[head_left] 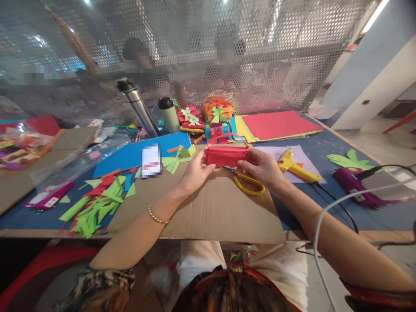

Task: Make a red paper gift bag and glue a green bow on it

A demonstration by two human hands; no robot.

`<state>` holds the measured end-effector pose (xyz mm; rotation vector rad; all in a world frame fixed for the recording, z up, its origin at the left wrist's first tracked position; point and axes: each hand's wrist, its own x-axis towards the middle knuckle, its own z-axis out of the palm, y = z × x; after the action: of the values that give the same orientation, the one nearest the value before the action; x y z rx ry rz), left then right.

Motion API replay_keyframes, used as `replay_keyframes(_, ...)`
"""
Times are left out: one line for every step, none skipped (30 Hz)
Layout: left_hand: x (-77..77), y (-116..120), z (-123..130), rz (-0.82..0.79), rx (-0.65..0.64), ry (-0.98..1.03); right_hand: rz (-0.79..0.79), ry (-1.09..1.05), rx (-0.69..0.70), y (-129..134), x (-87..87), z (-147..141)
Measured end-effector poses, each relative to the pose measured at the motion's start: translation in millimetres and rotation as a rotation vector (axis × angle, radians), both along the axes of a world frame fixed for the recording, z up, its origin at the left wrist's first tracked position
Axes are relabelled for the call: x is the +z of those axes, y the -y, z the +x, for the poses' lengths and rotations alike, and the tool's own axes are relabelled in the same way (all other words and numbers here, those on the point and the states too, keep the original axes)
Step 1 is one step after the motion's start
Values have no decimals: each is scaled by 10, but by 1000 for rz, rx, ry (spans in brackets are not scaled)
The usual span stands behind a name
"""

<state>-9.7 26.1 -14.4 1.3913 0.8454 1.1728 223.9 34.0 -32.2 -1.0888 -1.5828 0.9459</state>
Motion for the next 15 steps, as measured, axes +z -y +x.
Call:
replay_keyframes(4,-12,-1,-28,-19,37,2,-4,-4,0,0,0)
replay_keyframes(10,-26,-5,-65,-49,82,2,-19,-3,-1,5,1)
replay_keyframes(19,-40,-12,-108,-84,133,-1,-42,2,-1,14,3)
replay_keyframes(30,-55,-21,-150,-115,186,-10,-70,7,0,28,6)
replay_keyframes(41,-68,-32,-184,-136,234,-23,-100,12,1,43,8)
replay_keyframes(53,-78,-42,-210,-144,269,-40,-128,17,3,59,10)
replay_keyframes(63,-85,-51,-226,-143,288,-60,-154,22,6,73,12)
replay_keyframes(71,-87,-58,-236,-140,294,-78,-172,28,9,85,14)
replay_keyframes(76,-86,-63,-244,-142,291,-93,-180,34,13,93,15)
replay_keyframes(79,-84,-66,-250,-149,283,-101,-183,38,15,96,16)
replay_keyframes(79,-81,-67,-256,-160,276,-104,-180,40,15,95,17)
replay_keyframes(77,-79,-68,-264,-171,274,-102,-174,42,13,88,19)
replay_keyframes(73,-78,-69,-272,-179,276,-97,-168,45,9,78,20)
replay_keyframes(68,-80,-70,-282,-183,279,-92,-165,49,3,66,21)
replay_keyframes(62,-84,-71,-290,-183,284,-87,-164,54,-5,53,23)
